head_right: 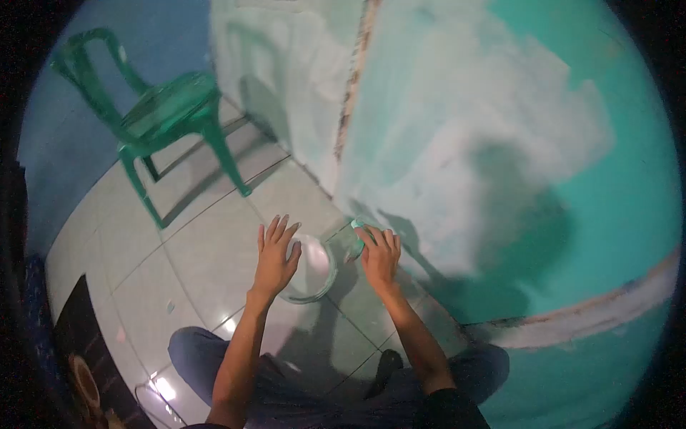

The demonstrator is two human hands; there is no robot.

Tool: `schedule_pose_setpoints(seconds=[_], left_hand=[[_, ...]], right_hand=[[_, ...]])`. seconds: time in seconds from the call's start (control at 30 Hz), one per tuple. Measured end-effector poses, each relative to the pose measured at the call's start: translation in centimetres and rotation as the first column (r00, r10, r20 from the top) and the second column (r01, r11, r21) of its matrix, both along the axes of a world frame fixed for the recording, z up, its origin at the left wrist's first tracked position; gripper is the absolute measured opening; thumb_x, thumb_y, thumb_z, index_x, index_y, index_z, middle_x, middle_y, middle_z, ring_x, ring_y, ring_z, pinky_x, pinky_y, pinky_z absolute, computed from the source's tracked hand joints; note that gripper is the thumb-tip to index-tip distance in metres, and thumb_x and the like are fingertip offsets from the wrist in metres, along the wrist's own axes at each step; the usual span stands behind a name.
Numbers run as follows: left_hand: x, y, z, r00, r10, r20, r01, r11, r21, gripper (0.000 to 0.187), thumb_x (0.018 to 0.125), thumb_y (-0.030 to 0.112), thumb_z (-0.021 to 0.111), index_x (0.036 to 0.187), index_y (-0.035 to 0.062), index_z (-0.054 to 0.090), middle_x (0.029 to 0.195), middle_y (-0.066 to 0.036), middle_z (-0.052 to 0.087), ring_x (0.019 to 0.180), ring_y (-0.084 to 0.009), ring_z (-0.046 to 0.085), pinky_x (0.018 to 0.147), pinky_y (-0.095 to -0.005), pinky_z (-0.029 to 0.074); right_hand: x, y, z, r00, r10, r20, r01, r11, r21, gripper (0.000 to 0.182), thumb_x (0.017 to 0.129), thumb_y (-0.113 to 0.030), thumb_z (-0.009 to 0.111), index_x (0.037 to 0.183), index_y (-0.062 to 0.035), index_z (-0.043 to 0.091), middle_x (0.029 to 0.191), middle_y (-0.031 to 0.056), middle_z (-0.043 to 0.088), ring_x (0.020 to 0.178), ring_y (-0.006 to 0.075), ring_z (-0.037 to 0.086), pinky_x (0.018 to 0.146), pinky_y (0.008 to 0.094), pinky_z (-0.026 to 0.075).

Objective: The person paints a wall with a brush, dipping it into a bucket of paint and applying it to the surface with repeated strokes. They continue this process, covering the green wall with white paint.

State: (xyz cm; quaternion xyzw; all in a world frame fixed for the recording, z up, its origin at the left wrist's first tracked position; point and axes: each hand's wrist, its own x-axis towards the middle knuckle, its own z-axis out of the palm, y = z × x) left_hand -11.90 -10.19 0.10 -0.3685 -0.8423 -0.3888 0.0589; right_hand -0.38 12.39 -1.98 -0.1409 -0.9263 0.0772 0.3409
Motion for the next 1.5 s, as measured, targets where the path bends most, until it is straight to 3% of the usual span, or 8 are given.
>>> schedule_pose_setpoints(seconds=[0.2, 0.33, 0.57, 0.7, 0.9, 1.03, 1.33, 1.5], left_hand=[[-1.1, -6.5, -3.7, 0.986, 0.148, 0.071, -0.127, 0.963, -0.239, 0.05, 0.094, 0.009, 0.055, 0.144, 0.002, 0.052, 0.153, -0.022, 0.047, 0.148, -0.0414, 0.035, 0.123, -0.0585, 0.022], [-0.6, -7.8, -5.2, 0.99, 0.11, 0.091, -0.062, 0.907, -0.417, 0.055, 0.093, 0.007, 0.054, 0.148, 0.0034, 0.049, 0.158, -0.019, 0.044, 0.15, -0.0405, 0.033, 0.125, -0.0571, 0.02], [0.6, -8.6, -6.8, 0.988, 0.071, 0.138, -0.007, 0.91, -0.414, 0.054, 0.094, 0.009, 0.052, 0.147, 0.0022, 0.05, 0.155, -0.021, 0.048, 0.149, -0.0411, 0.036, 0.124, -0.0582, 0.022], [0.0, -8.2, -6.2, 0.991, 0.069, 0.118, -0.013, 0.906, -0.424, 0.057, 0.094, 0.007, 0.055, 0.15, 0.0032, 0.046, 0.158, -0.021, 0.044, 0.15, -0.0408, 0.033, 0.125, -0.0574, 0.022], [-1.5, -6.7, -5.7, 0.99, 0.124, 0.061, -0.096, 0.936, -0.337, 0.056, 0.094, 0.007, 0.054, 0.149, 0.0039, 0.048, 0.158, -0.021, 0.043, 0.151, -0.0397, 0.032, 0.125, -0.0574, 0.019], [-1.1, -5.9, -6.1, 0.994, 0.107, -0.01, -0.105, 0.945, -0.311, 0.057, 0.091, 0.005, 0.055, 0.148, 0.002, 0.049, 0.155, -0.022, 0.046, 0.148, -0.0405, 0.036, 0.124, -0.0575, 0.021], [0.6, -5.3, -5.7, 0.998, 0.065, -0.023, -0.069, 0.932, -0.356, 0.055, 0.091, 0.005, 0.056, 0.146, 0.0015, 0.049, 0.155, -0.023, 0.046, 0.148, -0.0418, 0.035, 0.124, -0.0589, 0.019], [1.0, -4.4, -3.5, 0.999, 0.035, -0.005, -0.035, 0.927, -0.373, 0.056, 0.095, 0.007, 0.054, 0.15, 0.0006, 0.046, 0.158, -0.022, 0.041, 0.152, -0.0407, 0.029, 0.126, -0.0574, 0.016]], right_hand=[[-1.1, -5.9, 3.9, 0.831, 0.557, -0.01, -0.553, 0.824, -0.126, 0.048, 0.07, 0.006, 0.068, 0.112, -0.0156, 0.076, 0.116, 0.0, 0.074, 0.095, 0.0253, 0.064, 0.079, 0.0397, 0.048], [-2.3, -7.4, -1.4, 0.657, 0.748, 0.094, -0.69, 0.646, -0.327, 0.039, 0.072, -0.007, 0.072, 0.11, -0.0126, 0.076, 0.114, 0.0029, 0.076, 0.099, 0.026, 0.068, 0.084, 0.0393, 0.051], [-3.1, -7.6, -7.1, 0.646, 0.747, 0.157, -0.656, 0.649, -0.386, 0.039, 0.07, -0.006, 0.072, 0.109, -0.0133, 0.076, 0.109, 0.0038, 0.077, 0.103, 0.0276, 0.069, 0.092, 0.0394, 0.051], [-3.1, -7.1, -3.8, 0.642, 0.754, 0.136, -0.698, 0.649, -0.304, 0.046, 0.071, -0.007, 0.074, 0.115, -0.0165, 0.074, 0.118, 0.0007, 0.075, 0.111, 0.0261, 0.067, 0.096, 0.0392, 0.051], [-1.4, -4.3, 1.1, 0.654, 0.69, 0.31, -0.75, 0.536, 0.389, 0.034, 0.088, -0.023, 0.066, 0.122, -0.0268, 0.069, 0.132, -0.0034, 0.066, 0.119, 0.0214, 0.063, 0.095, 0.0404, 0.051], [3.0, -3.0, -3.2, 0.559, 0.732, 0.391, -0.829, 0.484, 0.279, 0.029, 0.092, -0.023, 0.064, 0.12, -0.0278, 0.069, 0.132, -0.0032, 0.065, 0.118, 0.0217, 0.063, 0.095, 0.0407, 0.051], [4.3, -3.8, -6.5, 0.663, 0.613, 0.429, -0.74, 0.622, 0.255, 0.039, 0.094, -0.02, 0.064, 0.133, -0.0253, 0.066, 0.133, -0.0025, 0.06, 0.122, 0.0199, 0.058, 0.099, 0.0424, 0.05], [3.7, -3.1, -4.4, 0.701, 0.655, 0.283, -0.713, 0.634, 0.299, 0.04, 0.095, -0.02, 0.063, 0.135, -0.0193, 0.064, 0.14, -0.0024, 0.058, 0.12, 0.0183, 0.058, 0.101, 0.0416, 0.049]])
